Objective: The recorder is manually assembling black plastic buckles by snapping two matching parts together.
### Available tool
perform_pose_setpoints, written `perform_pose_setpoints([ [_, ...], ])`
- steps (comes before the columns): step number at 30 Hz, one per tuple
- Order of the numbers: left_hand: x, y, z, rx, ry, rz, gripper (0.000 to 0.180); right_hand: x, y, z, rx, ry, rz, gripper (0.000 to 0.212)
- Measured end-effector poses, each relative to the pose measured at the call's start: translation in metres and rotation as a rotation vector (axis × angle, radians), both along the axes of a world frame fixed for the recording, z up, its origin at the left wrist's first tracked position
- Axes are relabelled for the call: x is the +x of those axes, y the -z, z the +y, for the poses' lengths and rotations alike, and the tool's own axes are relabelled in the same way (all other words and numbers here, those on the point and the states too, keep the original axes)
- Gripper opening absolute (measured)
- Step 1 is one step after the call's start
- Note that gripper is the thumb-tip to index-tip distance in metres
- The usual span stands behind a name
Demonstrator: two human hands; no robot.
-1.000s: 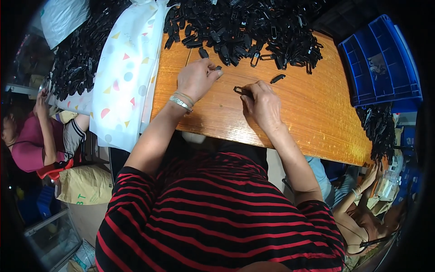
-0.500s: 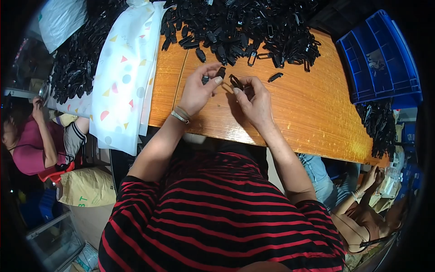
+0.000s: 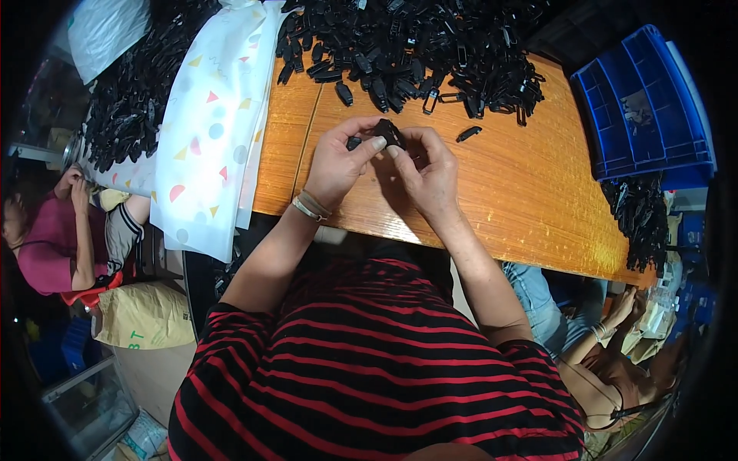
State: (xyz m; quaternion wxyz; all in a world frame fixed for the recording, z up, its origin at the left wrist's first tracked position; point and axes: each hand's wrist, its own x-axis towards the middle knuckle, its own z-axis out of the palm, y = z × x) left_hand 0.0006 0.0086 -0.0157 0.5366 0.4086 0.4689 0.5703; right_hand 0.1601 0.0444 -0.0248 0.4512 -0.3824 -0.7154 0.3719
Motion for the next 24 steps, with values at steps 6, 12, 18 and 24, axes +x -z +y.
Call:
perform_pose_setpoints([
  [6,0.0,0.005,-0.006,-0.004,0.005,-0.011,0.03,0.0,-0.003,0.0,0.174,0.021,-0.122,0.017],
  [12,0.007,-0.001,-0.016,0.086,-0.012,0.103,0.031,-0.002,-0.011,-0.012,0.247,0.033,-0.137,0.019],
  [18,0.016,-0.001,-0.023,0.244,-0.088,0.269,0.025,-0.005,-0.016,-0.024,0.291,0.081,-0.163,0.033],
  [24,0.009,-0.009,-0.03,0.092,0.066,-0.071,0.028,-0.007,-0.01,-0.026,0.154,-0.142,-0.167,0.05],
])
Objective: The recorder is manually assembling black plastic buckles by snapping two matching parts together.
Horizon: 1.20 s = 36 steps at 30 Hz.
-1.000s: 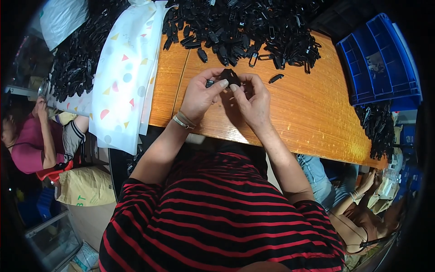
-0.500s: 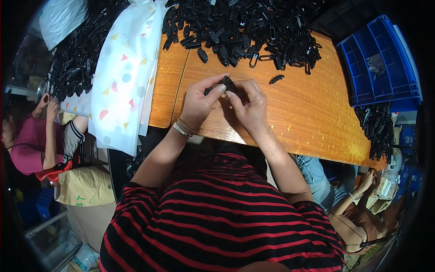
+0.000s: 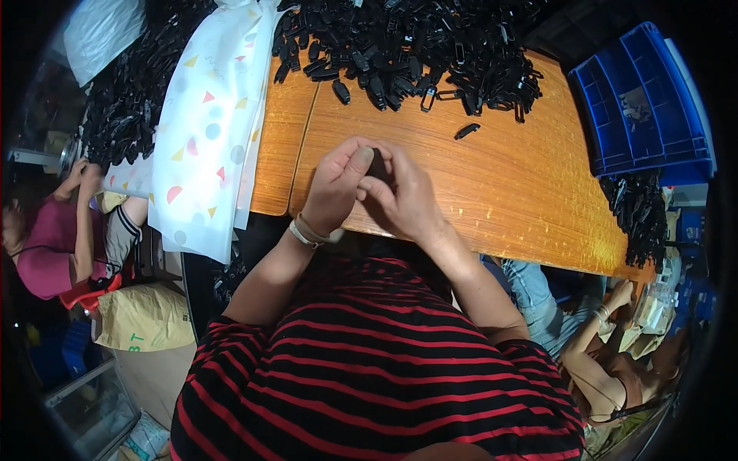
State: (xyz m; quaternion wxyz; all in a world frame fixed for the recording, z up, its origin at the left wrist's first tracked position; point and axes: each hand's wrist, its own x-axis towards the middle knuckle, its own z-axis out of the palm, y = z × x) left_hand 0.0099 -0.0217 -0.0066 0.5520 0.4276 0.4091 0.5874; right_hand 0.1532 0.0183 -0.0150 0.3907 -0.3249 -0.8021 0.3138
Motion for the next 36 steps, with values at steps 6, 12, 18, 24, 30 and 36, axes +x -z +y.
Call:
perform_pose_setpoints([
  [6,-0.014,-0.005,-0.017,-0.136,0.006,-0.068,0.029,-0.027,-0.001,-0.031,-0.21,0.022,0.12,0.044],
  [12,-0.081,0.012,-0.084,-0.405,-0.071,0.217,0.031,-0.015,-0.007,-0.021,-0.275,-0.296,-0.224,0.034],
  [18,-0.16,0.065,-0.198,-0.475,-0.411,1.436,0.032,0.065,-0.019,0.052,0.129,0.304,-0.466,0.019],
  [24,-0.131,0.007,-0.162,-0.616,0.24,1.375,0.027,0.099,-0.011,0.089,0.253,0.326,-0.73,0.023],
  [30,-0.075,-0.032,-0.042,-0.218,0.14,0.603,0.021,0.096,-0.011,0.083,0.133,0.279,-0.664,0.023],
  [36,-0.074,0.007,0.096,-0.113,-0.366,1.198,0.034,0.082,-0.005,0.059,0.04,0.233,-0.454,0.027],
])
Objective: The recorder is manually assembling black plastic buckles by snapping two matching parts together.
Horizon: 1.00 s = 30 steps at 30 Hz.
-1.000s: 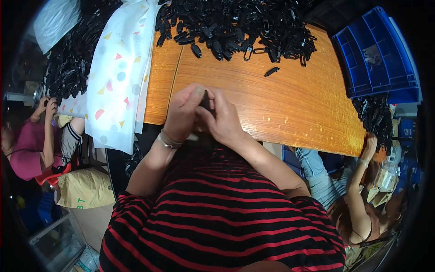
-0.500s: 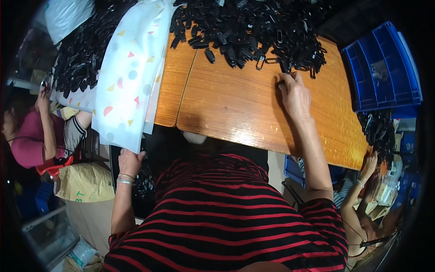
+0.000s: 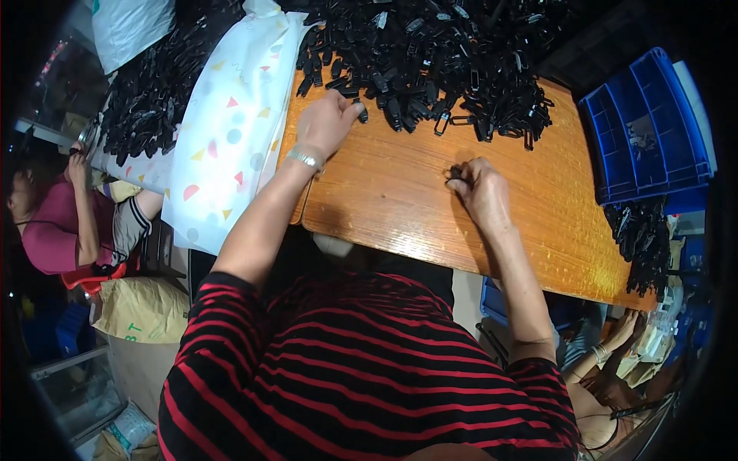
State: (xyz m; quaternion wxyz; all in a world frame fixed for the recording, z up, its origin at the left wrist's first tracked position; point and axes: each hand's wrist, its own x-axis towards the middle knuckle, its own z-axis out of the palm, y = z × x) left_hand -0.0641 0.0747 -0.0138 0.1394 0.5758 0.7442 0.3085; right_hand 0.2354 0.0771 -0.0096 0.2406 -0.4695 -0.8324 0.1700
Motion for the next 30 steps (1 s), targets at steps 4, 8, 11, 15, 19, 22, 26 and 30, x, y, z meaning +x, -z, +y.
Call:
perform_pose_setpoints([
  [4,0.008,0.007,0.028,-0.048,-0.034,0.113,0.034,-0.004,0.004,-0.011,0.011,-0.03,0.028,0.021],
  [8,0.018,0.01,0.022,-0.047,0.04,0.104,0.028,-0.011,0.008,-0.017,-0.071,-0.074,0.043,0.019],
  [11,0.028,0.003,0.008,0.018,0.224,0.163,0.02,-0.026,0.01,-0.019,-0.155,-0.083,0.202,0.024],
  [15,0.034,0.011,-0.015,0.044,0.218,-0.218,0.022,-0.049,0.01,-0.021,-0.002,-0.09,0.328,0.031],
  [19,0.046,0.006,-0.046,0.008,0.213,-1.101,0.029,-0.07,0.004,-0.025,-0.049,-0.065,0.458,0.027],
  [22,0.045,0.005,-0.055,-0.019,0.268,-1.219,0.031,-0.079,0.002,-0.028,-0.077,-0.048,0.528,0.026],
  [26,0.045,0.002,-0.06,0.02,0.314,-1.17,0.031,-0.087,-0.003,-0.031,-0.123,-0.049,0.631,0.023],
  [30,0.049,-0.005,-0.062,0.048,0.305,-1.165,0.03,-0.089,-0.003,-0.031,-0.103,-0.053,0.646,0.022],
])
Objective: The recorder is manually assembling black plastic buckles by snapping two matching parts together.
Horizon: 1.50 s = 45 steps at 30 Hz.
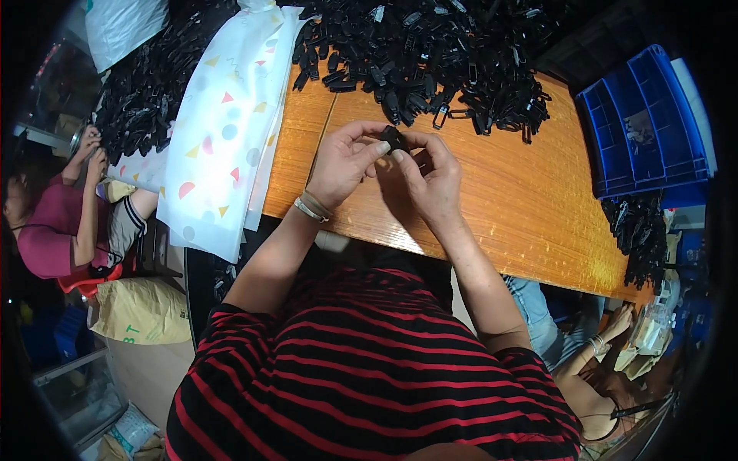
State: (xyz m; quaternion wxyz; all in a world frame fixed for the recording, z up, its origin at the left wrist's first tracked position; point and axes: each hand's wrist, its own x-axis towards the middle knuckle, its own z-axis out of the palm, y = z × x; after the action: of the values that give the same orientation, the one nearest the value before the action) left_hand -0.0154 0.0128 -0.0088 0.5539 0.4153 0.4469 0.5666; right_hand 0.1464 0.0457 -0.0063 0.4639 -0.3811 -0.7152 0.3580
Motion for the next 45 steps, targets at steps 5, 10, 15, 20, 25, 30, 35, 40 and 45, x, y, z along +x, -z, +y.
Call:
perform_pose_setpoints([
  [5,0.008,0.004,-0.002,0.063,-0.034,0.014,0.03,0.004,0.003,0.002,0.054,-0.005,-0.061,0.02],
  [10,0.016,0.016,-0.009,0.066,-0.022,-0.021,0.029,0.005,0.006,-0.005,0.141,0.016,-0.087,0.021],
  [15,0.027,0.016,-0.017,0.071,-0.116,0.025,0.024,-0.001,0.01,-0.014,0.226,0.07,-0.162,0.034],
  [20,0.026,-0.001,-0.015,0.063,-0.001,-0.103,0.028,-0.004,0.011,-0.026,0.003,-0.077,-0.079,0.045],
  [25,0.021,-0.003,-0.011,-0.032,0.089,-0.248,0.029,-0.009,0.01,-0.025,-0.105,-0.098,-0.047,0.038],
  [30,0.004,0.016,0.008,-0.102,0.096,-0.198,0.031,0.016,0.007,0.01,-0.302,-0.34,-0.175,0.033],
  [35,-0.012,-0.005,0.057,0.263,-0.101,0.873,0.01,0.052,0.005,0.08,0.38,-0.02,-0.628,0.024],
  [40,-0.025,0.0,0.088,0.432,-0.082,1.366,0.029,0.051,0.015,0.112,0.578,0.048,-0.86,0.027],
  [45,-0.022,0.002,0.081,0.515,0.004,1.422,0.027,0.053,0.014,0.109,0.591,-0.027,-0.884,0.028],
])
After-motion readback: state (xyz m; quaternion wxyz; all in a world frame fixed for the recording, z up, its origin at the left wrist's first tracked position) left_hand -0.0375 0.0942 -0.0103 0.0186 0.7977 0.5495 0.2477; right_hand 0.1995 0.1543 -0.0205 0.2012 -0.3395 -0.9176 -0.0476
